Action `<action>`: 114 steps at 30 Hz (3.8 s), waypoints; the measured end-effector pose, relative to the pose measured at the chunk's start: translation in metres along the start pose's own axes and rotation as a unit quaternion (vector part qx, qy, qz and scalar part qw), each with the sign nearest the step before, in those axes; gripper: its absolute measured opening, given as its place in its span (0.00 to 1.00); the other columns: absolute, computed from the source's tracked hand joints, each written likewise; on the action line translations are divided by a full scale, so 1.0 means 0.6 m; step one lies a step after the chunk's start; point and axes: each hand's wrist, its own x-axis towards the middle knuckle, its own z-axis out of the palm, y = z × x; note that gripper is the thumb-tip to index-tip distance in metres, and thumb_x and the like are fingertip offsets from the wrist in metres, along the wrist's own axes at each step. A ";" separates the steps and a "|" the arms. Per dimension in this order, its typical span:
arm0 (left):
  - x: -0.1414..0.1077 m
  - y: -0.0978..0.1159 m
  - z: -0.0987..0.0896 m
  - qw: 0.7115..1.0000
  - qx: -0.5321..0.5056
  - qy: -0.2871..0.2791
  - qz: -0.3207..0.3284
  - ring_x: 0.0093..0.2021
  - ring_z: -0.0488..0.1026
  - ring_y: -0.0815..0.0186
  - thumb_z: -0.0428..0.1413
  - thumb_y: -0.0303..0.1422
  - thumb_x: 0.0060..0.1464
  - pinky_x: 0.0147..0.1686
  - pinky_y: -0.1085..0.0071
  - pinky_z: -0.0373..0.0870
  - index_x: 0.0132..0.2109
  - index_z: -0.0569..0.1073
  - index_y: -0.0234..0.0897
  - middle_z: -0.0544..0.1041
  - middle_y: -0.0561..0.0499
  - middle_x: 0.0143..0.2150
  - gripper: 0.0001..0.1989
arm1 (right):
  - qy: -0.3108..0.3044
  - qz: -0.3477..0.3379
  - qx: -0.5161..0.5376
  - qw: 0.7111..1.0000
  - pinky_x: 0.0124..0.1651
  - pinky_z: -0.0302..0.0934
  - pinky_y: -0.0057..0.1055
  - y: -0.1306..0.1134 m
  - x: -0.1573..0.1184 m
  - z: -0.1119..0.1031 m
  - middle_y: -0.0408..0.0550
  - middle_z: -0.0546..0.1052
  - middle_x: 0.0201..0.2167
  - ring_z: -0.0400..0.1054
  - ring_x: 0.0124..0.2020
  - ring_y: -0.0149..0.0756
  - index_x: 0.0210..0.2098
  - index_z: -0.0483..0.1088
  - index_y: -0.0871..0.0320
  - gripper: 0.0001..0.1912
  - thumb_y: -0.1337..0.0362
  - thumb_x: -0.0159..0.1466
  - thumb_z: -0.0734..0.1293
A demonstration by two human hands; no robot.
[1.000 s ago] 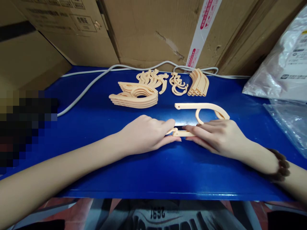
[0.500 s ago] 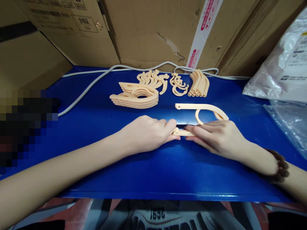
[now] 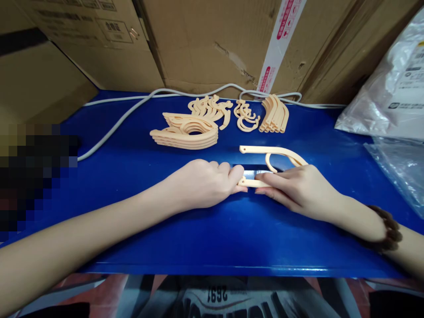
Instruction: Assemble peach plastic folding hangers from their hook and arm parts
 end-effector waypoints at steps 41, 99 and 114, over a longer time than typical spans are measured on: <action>-0.003 0.004 0.001 1.000 -0.008 -0.019 -0.004 0.18 0.70 0.64 0.38 0.38 0.71 0.16 0.70 0.48 0.34 0.65 0.35 0.70 0.52 0.20 0.20 | -0.012 0.016 0.012 1.000 0.29 0.57 0.26 -0.003 -0.002 0.006 0.46 0.82 0.33 0.75 0.27 0.31 0.53 0.72 0.56 0.17 0.57 0.73 0.57; 0.008 0.008 -0.014 0.972 -0.109 -0.193 -0.072 0.24 0.77 0.61 0.43 0.45 0.69 0.19 0.69 0.46 0.37 0.67 0.35 0.77 0.50 0.25 0.20 | 0.081 -0.053 -0.143 0.985 0.26 0.50 0.31 -0.010 -0.003 0.007 0.38 0.74 0.20 0.66 0.20 0.27 0.44 0.75 0.56 0.13 0.59 0.72 0.60; 0.003 0.011 -0.011 0.984 -0.066 -0.154 -0.056 0.21 0.75 0.61 0.43 0.44 0.69 0.17 0.71 0.43 0.36 0.65 0.34 0.74 0.50 0.23 0.19 | 0.076 -0.040 -0.118 0.989 0.25 0.50 0.30 -0.011 -0.003 0.005 0.40 0.78 0.24 0.69 0.21 0.28 0.44 0.75 0.57 0.15 0.59 0.73 0.58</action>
